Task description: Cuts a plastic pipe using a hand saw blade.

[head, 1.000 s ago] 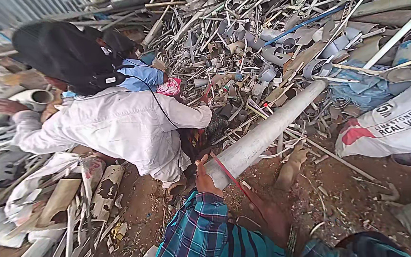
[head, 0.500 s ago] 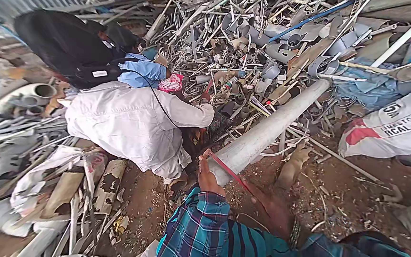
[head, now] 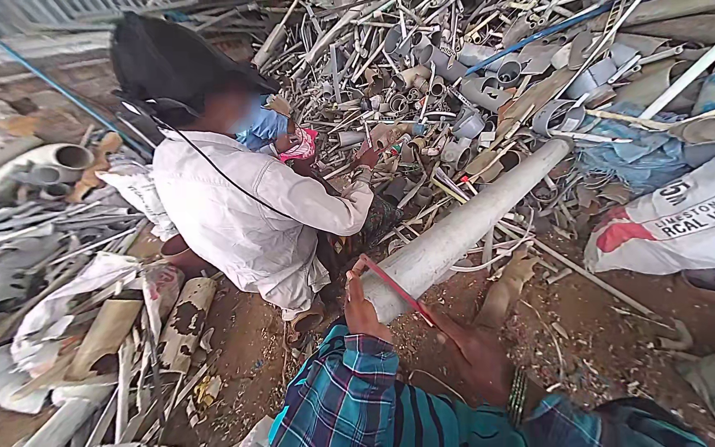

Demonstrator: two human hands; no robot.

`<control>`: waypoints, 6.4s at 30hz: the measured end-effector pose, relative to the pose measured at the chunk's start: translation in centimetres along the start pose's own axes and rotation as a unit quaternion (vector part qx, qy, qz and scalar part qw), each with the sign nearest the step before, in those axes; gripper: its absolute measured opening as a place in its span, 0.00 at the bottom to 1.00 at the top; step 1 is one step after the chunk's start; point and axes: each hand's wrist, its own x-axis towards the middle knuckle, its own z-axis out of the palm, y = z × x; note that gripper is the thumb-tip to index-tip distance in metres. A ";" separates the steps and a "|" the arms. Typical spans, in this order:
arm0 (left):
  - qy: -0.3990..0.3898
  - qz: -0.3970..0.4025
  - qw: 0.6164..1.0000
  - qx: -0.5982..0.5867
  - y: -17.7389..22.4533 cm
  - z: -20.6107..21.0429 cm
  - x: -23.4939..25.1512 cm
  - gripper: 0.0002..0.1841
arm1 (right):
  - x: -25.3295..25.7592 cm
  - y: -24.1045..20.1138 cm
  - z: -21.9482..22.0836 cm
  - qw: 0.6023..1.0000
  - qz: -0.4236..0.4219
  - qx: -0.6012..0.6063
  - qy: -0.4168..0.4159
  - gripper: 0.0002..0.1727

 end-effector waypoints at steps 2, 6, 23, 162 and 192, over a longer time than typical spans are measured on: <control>-0.014 0.000 1.000 -0.005 -0.1 -0.2 0.3 0.26 | 1.5 2.5 -1.1 0.995 0.088 0.041 0.021 0.30; -0.018 -0.010 1.000 -0.006 0.1 -0.3 0.0 0.27 | 3.0 4.5 -2.3 0.976 0.205 0.047 0.048 0.30; -0.037 -0.037 0.995 -0.086 -6.1 -4.1 8.1 0.35 | -1.7 1.6 2.9 0.996 0.041 0.056 0.055 0.29; 0.039 -0.077 0.996 -0.035 -0.7 -0.7 2.1 0.30 | 1.4 8.9 -0.1 0.961 0.266 -0.007 0.078 0.31; -0.157 0.172 0.972 -0.031 -1.2 0.1 -0.1 0.18 | 3.9 6.5 -6.5 0.960 0.279 -0.026 0.031 0.30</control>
